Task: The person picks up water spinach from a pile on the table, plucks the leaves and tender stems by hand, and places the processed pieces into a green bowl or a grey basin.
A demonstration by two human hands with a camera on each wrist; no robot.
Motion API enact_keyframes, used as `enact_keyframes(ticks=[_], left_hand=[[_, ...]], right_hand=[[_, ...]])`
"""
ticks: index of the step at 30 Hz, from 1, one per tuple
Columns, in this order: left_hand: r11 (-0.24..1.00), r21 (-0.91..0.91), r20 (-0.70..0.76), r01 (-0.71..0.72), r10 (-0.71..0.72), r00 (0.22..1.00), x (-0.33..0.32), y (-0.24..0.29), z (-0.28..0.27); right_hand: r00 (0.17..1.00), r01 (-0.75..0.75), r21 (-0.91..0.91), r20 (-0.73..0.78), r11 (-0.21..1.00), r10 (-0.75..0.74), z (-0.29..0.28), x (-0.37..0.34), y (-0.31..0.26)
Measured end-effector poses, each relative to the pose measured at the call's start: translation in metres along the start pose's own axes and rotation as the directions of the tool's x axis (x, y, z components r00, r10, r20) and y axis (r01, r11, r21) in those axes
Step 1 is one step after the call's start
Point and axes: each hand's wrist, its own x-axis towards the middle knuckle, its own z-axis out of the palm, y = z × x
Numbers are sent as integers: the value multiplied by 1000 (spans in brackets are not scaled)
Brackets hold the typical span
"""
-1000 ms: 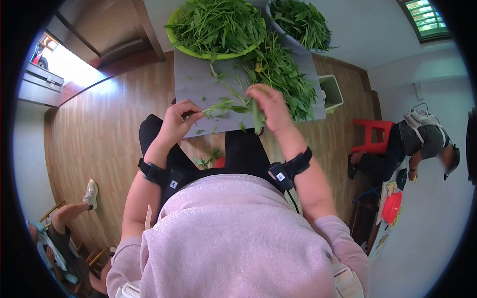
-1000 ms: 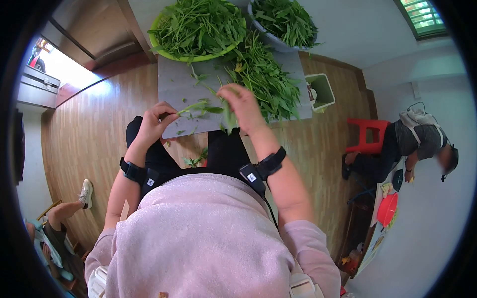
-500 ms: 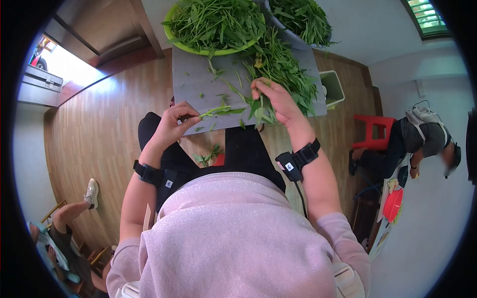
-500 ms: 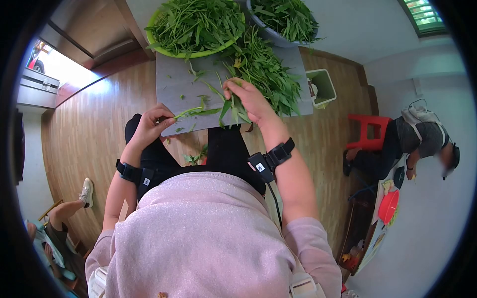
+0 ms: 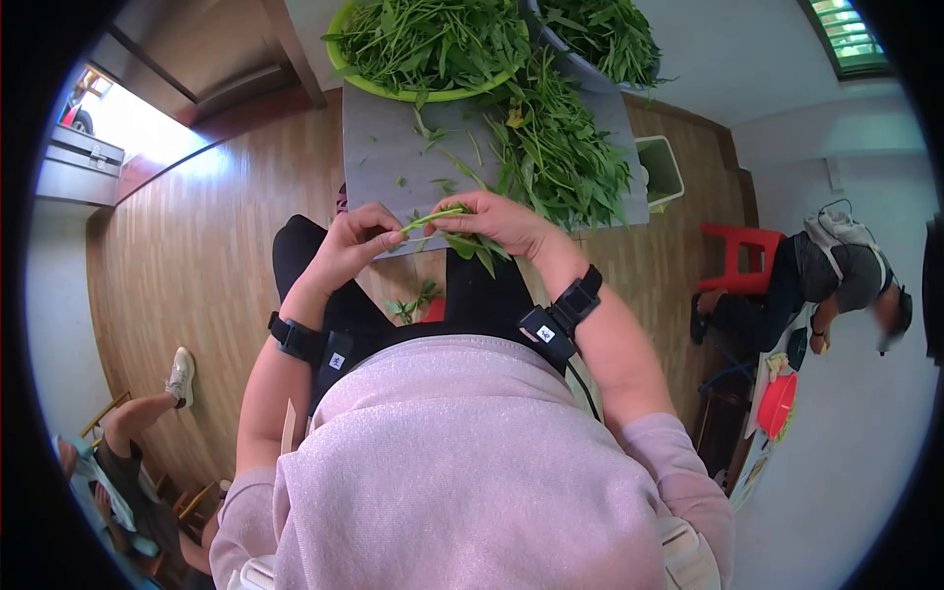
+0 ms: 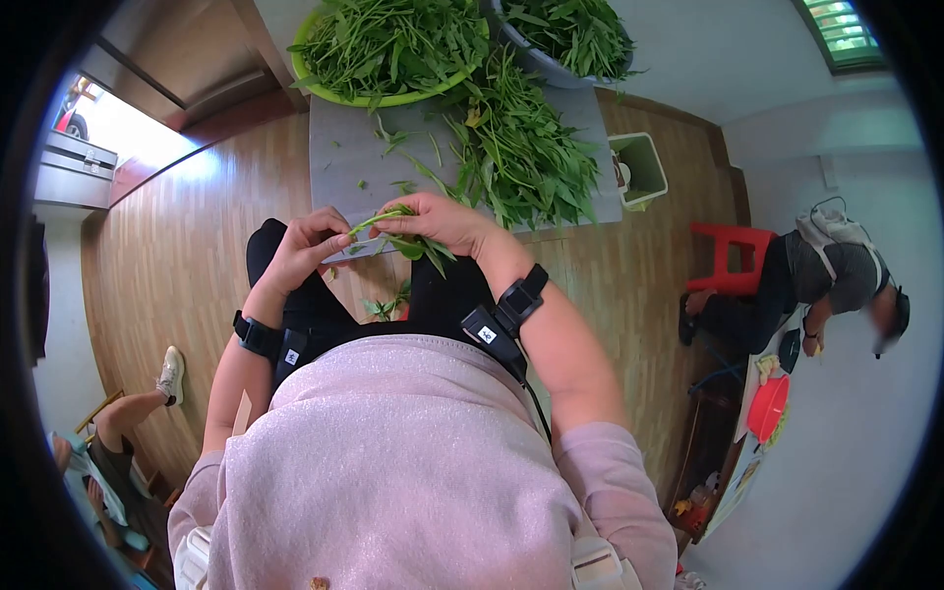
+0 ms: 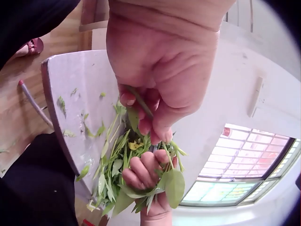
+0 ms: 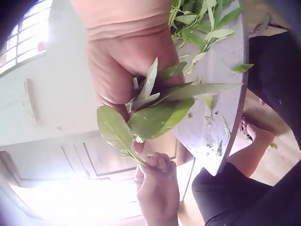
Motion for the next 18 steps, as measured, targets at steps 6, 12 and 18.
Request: enact_keyframes(ticks=[6,12,18], left_hand=[[999,-4,2,-48,48,999,0,-5,3],[988,-147,-96,-45,31,995,5,-26,9],[983,-183,-152,16,-44,987,-1,-23,-1]], right_hand=[[999,31,89,-35,996,-28,5,5,16],[942,132,271,-334,953,-35,4,5,18],[822,356,414,-565,838,-70,-27,-13,20]])
